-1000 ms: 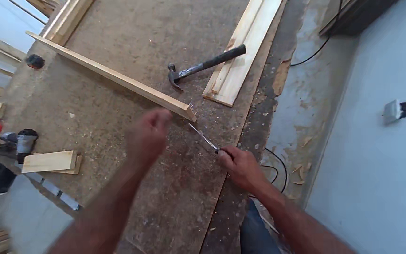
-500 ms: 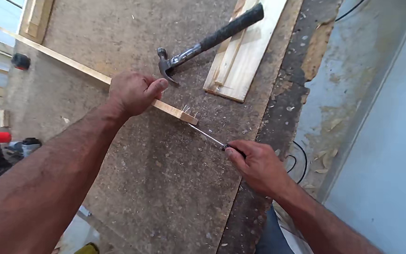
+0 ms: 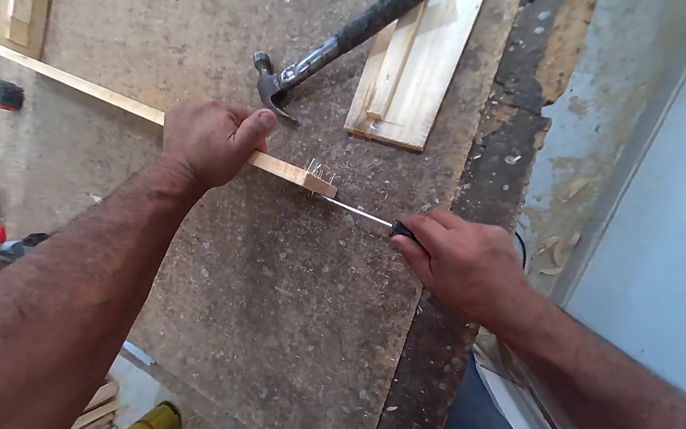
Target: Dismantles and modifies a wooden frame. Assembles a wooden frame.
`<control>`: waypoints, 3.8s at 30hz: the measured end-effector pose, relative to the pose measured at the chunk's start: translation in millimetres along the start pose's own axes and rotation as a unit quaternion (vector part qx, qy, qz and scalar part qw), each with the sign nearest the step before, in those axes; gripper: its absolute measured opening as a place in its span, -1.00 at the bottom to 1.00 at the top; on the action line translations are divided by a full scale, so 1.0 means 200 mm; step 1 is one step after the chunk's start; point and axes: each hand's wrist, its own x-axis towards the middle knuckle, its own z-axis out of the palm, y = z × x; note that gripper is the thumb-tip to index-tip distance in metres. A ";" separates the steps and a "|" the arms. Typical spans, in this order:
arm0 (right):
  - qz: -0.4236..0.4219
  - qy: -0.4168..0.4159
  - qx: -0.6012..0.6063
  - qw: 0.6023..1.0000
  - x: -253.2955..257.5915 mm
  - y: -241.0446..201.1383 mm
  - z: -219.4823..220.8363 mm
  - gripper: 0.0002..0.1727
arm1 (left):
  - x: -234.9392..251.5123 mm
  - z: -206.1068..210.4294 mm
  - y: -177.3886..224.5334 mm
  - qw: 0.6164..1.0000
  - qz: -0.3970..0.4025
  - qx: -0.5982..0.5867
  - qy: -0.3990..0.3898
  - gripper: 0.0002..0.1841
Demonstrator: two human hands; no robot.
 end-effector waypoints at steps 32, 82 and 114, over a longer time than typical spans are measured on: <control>0.468 -0.176 0.654 0.568 0.10 -0.61 0.14 -0.54 | 0.02 -0.02 0.05 0.998 -0.067 0.003 -0.013 -0.29; 0.144 0.147 0.082 0.975 -0.16 -0.50 0.05 -0.74 | 0.03 -0.03 0.05 0.997 -0.057 0.017 -0.053 -0.29; -0.057 0.077 0.094 0.991 0.07 0.05 -0.01 -0.66 | 0.07 -0.08 0.04 0.986 -0.046 0.017 -0.159 -0.45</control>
